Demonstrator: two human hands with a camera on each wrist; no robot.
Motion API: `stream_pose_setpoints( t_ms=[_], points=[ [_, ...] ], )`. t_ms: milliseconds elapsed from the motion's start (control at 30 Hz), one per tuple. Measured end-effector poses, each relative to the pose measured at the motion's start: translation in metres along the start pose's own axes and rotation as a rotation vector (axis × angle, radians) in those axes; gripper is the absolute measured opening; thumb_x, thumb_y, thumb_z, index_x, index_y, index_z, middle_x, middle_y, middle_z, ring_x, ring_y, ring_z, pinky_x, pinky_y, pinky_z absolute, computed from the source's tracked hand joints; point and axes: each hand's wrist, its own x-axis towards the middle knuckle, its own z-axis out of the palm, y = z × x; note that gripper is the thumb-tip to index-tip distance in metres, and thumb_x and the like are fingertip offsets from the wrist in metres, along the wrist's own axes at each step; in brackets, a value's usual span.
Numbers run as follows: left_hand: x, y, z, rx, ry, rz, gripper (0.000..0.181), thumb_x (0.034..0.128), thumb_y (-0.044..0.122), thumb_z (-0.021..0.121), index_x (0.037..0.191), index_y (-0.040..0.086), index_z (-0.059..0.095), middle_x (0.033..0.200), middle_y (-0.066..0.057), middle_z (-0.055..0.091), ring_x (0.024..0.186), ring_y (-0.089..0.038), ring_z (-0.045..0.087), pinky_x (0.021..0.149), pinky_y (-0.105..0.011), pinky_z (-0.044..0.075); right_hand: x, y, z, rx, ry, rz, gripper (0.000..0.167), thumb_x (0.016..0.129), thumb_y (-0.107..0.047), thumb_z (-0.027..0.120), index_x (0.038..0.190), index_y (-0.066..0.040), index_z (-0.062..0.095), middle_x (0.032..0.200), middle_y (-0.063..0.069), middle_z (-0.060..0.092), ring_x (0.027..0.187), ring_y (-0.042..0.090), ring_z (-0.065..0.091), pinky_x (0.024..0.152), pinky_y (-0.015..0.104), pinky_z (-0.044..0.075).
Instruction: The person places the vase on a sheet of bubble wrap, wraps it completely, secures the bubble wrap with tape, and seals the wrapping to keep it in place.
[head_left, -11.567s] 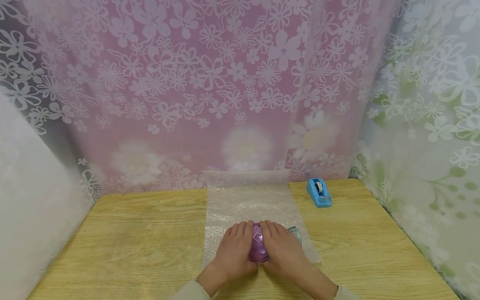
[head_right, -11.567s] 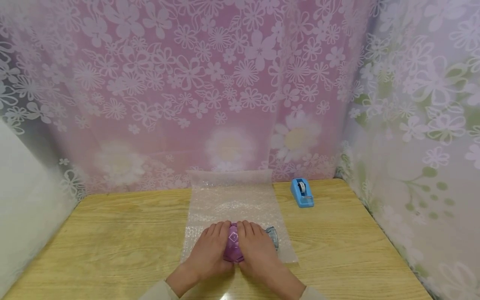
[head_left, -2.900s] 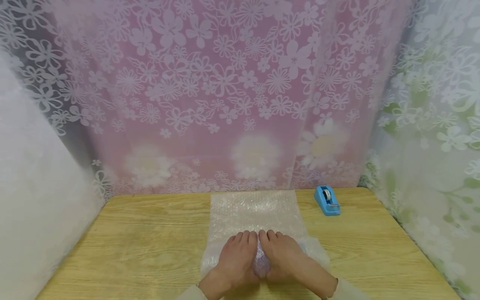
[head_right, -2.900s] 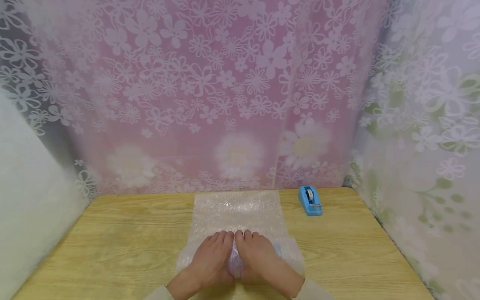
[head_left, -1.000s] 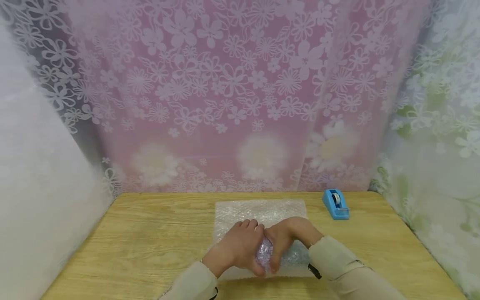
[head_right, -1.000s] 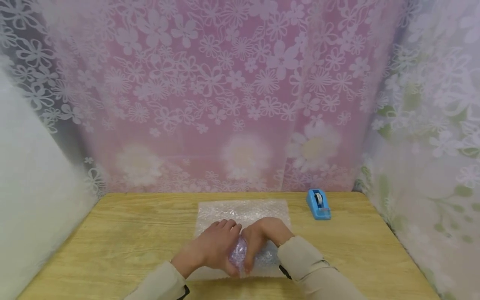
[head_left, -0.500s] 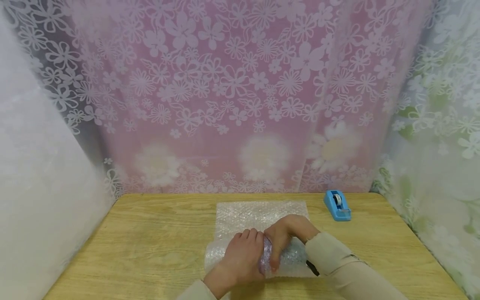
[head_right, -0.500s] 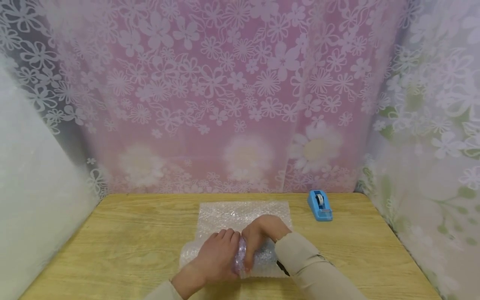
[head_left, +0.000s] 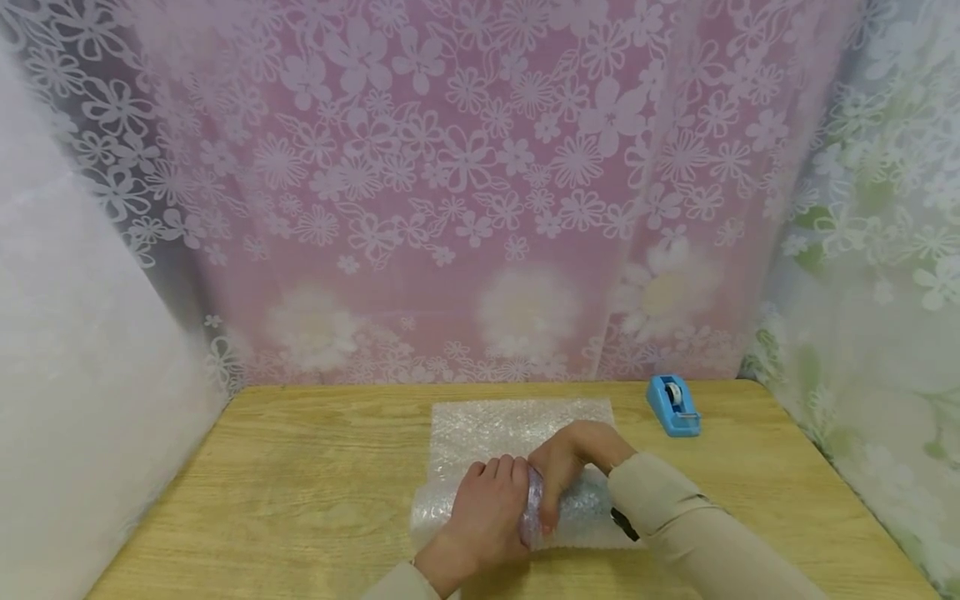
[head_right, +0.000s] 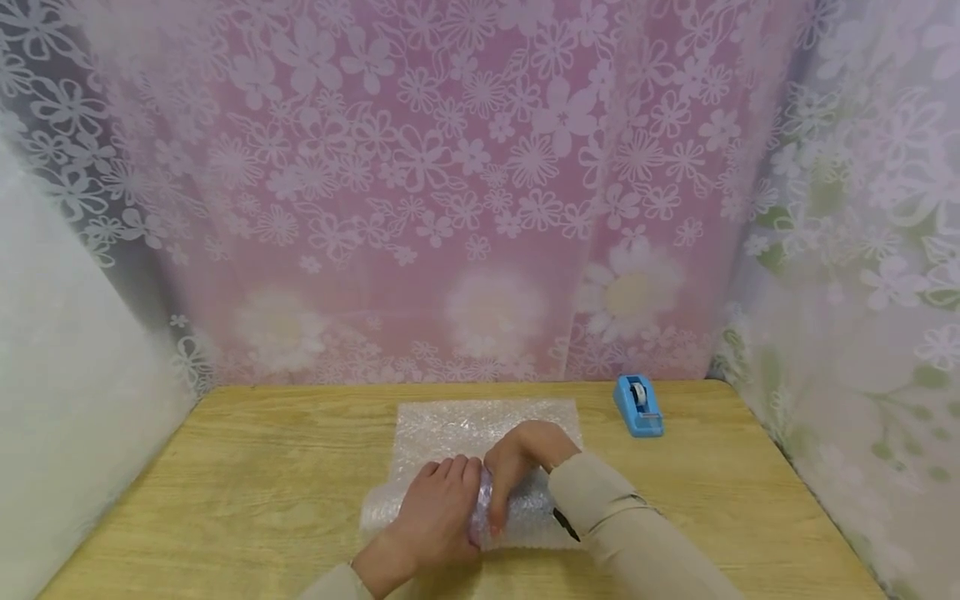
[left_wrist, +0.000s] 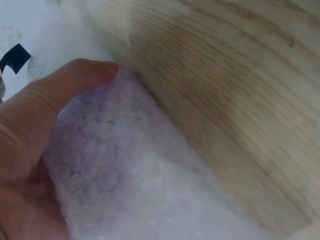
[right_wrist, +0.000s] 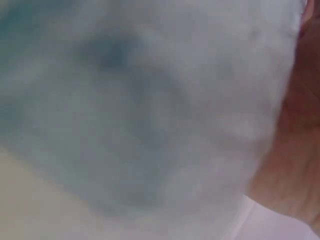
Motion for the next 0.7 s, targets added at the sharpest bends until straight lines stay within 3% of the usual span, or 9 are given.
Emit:
stream_pose_setpoints(
  t_ms=[167, 267, 467, 567, 700],
  points=[
    [0.001, -0.001, 0.001, -0.001, 0.013, 0.011, 0.078, 0.0535, 0.056, 0.079, 0.107, 0.005, 0.052, 0.087, -0.002, 0.051, 0.079, -0.017, 0.054, 0.068, -0.030, 0.044, -0.001, 0.003, 0.001, 0.011, 0.005, -0.074, 0.061, 0.073, -0.033, 0.078, 0.126, -0.018, 0.051, 0.117, -0.013, 0.053, 0.109, 0.005, 0.048, 0.098, 0.030, 0.038],
    [0.002, 0.000, 0.001, -0.003, 0.014, 0.014, 0.080, 0.0535, 0.058, 0.079, 0.108, 0.005, 0.052, 0.088, -0.003, 0.052, 0.081, -0.018, 0.054, 0.069, -0.030, 0.045, -0.005, 0.004, 0.006, 0.001, 0.076, -0.044, 0.071, 0.071, -0.040, 0.079, 0.130, -0.016, 0.047, 0.122, -0.010, 0.051, 0.115, 0.009, 0.047, 0.100, 0.033, 0.037],
    [0.003, 0.002, 0.002, 0.002, -0.029, 0.007, 0.078, 0.0534, 0.056, 0.078, 0.107, 0.006, 0.050, 0.088, -0.002, 0.051, 0.085, -0.018, 0.054, 0.073, -0.029, 0.045, -0.026, -0.001, 0.026, -0.132, 0.370, 0.100, 0.110, 0.061, -0.065, 0.077, 0.146, -0.010, 0.035, 0.143, 0.006, 0.043, 0.132, 0.029, 0.036, 0.107, 0.049, 0.028],
    [0.003, 0.002, 0.001, 0.017, -0.031, 0.014, 0.077, 0.0529, 0.056, 0.078, 0.106, 0.007, 0.050, 0.086, -0.002, 0.048, 0.083, -0.017, 0.052, 0.071, -0.028, 0.045, -0.038, -0.008, 0.039, -0.250, 0.553, 0.090, 0.116, 0.059, -0.069, 0.076, 0.147, -0.007, 0.032, 0.144, 0.010, 0.041, 0.133, 0.031, 0.033, 0.108, 0.050, 0.024],
    [0.003, 0.002, 0.000, 0.000, -0.023, 0.012, 0.075, 0.0535, 0.054, 0.078, 0.105, 0.007, 0.050, 0.086, -0.002, 0.048, 0.082, -0.017, 0.053, 0.071, -0.029, 0.045, -0.048, -0.015, 0.062, -0.441, 0.786, 0.045, 0.110, 0.064, -0.067, 0.074, 0.143, 0.000, 0.037, 0.139, 0.012, 0.046, 0.128, 0.030, 0.039, 0.106, 0.047, 0.029]
  ],
)
